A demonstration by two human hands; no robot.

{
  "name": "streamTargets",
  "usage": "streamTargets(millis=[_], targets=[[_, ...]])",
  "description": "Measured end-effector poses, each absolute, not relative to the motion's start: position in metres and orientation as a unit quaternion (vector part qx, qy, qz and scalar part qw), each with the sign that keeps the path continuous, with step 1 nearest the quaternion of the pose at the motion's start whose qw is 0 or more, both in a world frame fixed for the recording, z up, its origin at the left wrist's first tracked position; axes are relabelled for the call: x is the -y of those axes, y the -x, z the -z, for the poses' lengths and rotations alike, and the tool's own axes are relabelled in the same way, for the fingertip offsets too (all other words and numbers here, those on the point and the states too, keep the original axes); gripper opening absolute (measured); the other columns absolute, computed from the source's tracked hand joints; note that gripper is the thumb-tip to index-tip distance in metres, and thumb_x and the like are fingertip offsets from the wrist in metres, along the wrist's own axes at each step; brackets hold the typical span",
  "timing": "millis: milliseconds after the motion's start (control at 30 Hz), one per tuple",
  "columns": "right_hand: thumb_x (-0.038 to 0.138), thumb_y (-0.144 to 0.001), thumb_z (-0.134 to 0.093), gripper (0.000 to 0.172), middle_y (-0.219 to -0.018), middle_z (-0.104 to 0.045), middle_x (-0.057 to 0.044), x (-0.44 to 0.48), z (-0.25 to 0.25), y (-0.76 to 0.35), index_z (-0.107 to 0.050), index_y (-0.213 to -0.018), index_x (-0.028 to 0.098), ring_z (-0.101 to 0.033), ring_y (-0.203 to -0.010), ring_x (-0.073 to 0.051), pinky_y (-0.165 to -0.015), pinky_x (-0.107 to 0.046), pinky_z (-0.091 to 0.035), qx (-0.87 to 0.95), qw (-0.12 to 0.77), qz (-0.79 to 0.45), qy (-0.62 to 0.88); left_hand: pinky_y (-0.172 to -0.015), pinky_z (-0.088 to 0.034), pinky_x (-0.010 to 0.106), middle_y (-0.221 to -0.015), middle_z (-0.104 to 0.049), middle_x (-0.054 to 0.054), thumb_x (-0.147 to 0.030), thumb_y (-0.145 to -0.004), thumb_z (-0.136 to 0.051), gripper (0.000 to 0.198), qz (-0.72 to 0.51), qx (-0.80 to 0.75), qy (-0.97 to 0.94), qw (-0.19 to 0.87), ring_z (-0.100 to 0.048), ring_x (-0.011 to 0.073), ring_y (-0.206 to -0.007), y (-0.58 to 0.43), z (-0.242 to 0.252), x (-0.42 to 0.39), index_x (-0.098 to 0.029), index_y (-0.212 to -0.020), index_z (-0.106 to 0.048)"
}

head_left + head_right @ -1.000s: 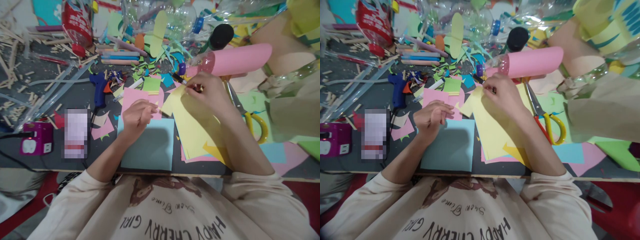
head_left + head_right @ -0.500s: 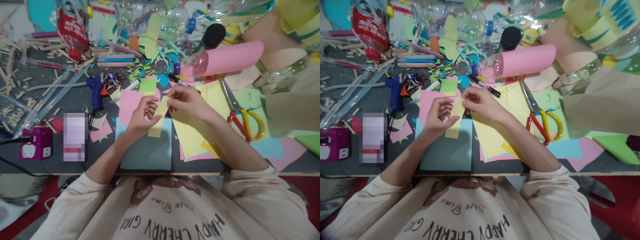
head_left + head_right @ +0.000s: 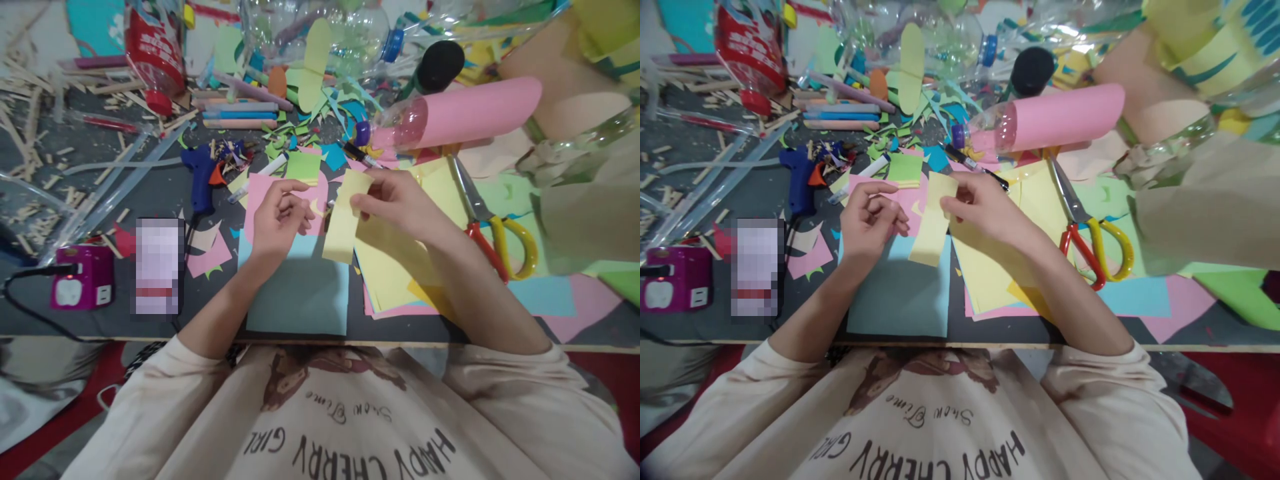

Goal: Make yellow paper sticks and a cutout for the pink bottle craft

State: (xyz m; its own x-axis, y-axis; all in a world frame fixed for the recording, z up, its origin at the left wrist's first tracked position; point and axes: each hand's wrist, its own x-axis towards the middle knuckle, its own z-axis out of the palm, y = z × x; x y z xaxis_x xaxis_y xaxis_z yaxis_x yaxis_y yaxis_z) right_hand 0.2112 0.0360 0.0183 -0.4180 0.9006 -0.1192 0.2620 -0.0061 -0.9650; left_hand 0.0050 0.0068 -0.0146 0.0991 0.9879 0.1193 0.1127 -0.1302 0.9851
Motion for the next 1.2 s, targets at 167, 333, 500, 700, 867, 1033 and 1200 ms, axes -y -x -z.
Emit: streamTargets(millis=[167, 333, 500, 700, 867, 1033, 1200], targets=[[0.025, -0.077, -0.064, 0.021, -0.071, -0.055, -0.001, -0.018, -0.008, -0.217, -0.052, -0.061, 0.02, -0.053, -0.07, -0.016, -0.067, -0.033, -0.043, 0.692, 0.28, -0.435, 0.503, -0.051, -0.054, 0.022, -0.067, -0.064, -0.004, -0.057, -0.093, -0.048, 0.037, -0.519, -0.499, -0.592, 0.362, -0.064, 0.0097, -0.06, 0.0, 0.014, -0.011, -0.023, -0.105, -0.055], [0.028, -0.077, -0.067, 0.012, -0.102, -0.067, -0.007, -0.007, 0.013, -0.205, -0.06, -0.069, 0.023, -0.057, -0.104, -0.028, -0.093, -0.046, -0.044, 0.742, 0.316, -0.362, 0.467, -0.065, -0.059, 0.028, -0.099, -0.069, -0.002, -0.046, -0.094, -0.053, 0.023, -0.551, -0.518, -0.595, 0.273, -0.067, 0.0139, -0.095, 0.016, -0.009, -0.016, -0.026, -0.101, -0.062], [0.024, -0.08, -0.065, 0.017, -0.101, -0.067, -0.006, -0.011, 0.022, -0.201, -0.057, -0.065, 0.023, -0.057, -0.102, -0.027, -0.092, -0.048, -0.044, 0.744, 0.319, -0.348, 0.472, -0.083, -0.058, 0.036, -0.104, -0.071, -0.002, -0.041, -0.097, -0.048, 0.018, -0.493, -0.486, -0.639, 0.336, -0.068, 0.0168, -0.098, 0.031, -0.038, -0.005, -0.03, -0.105, -0.06], [0.024, -0.08, -0.068, 0.025, -0.097, -0.067, -0.005, -0.015, 0.027, -0.202, -0.05, -0.061, 0.022, -0.056, -0.098, -0.026, -0.089, -0.047, -0.044, 0.754, 0.319, -0.324, 0.475, -0.086, -0.056, 0.035, -0.1, -0.074, 0.004, -0.028, -0.093, -0.055, 0.014, -0.267, -0.385, -0.835, 0.289, -0.069, 0.0188, -0.096, 0.018, -0.024, 0.014, -0.022, -0.098, -0.066], [0.034, -0.083, -0.067, 0.032, -0.097, -0.066, -0.006, -0.017, 0.031, -0.202, -0.05, -0.06, 0.022, -0.055, -0.097, -0.025, -0.087, -0.044, -0.044, 0.765, 0.308, -0.321, 0.465, -0.098, -0.048, 0.045, -0.122, -0.065, 0.017, -0.04, -0.09, -0.059, 0.046, -0.174, -0.373, -0.903, 0.122, -0.059, 0.0304, -0.117, 0.005, 0.006, 0.016, -0.013, -0.127, -0.057], [0.046, -0.086, -0.062, 0.032, -0.096, -0.066, -0.007, -0.017, 0.029, -0.201, -0.052, -0.066, 0.022, -0.056, -0.093, -0.024, -0.084, -0.042, -0.045, 0.76, 0.325, -0.325, 0.459, -0.098, -0.047, 0.045, -0.125, -0.063, 0.02, -0.046, -0.09, -0.056, 0.051, -0.141, -0.402, -0.901, 0.079, -0.058, 0.0324, -0.117, 0.001, 0.011, 0.018, -0.011, -0.128, -0.057], [0.035, -0.091, -0.053, 0.013, -0.092, -0.066, -0.006, -0.025, 0.023, -0.213, -0.059, -0.084, 0.026, -0.059, -0.094, -0.025, -0.09, -0.045, -0.044, 0.724, 0.391, -0.247, 0.511, -0.103, -0.043, 0.044, -0.143, -0.053, 0.02, -0.045, -0.095, -0.046, 0.056, -0.128, -0.385, -0.909, 0.09, -0.046, 0.0323, -0.136, 0.002, 0.015, 0.018, -0.011, -0.139, -0.047]])
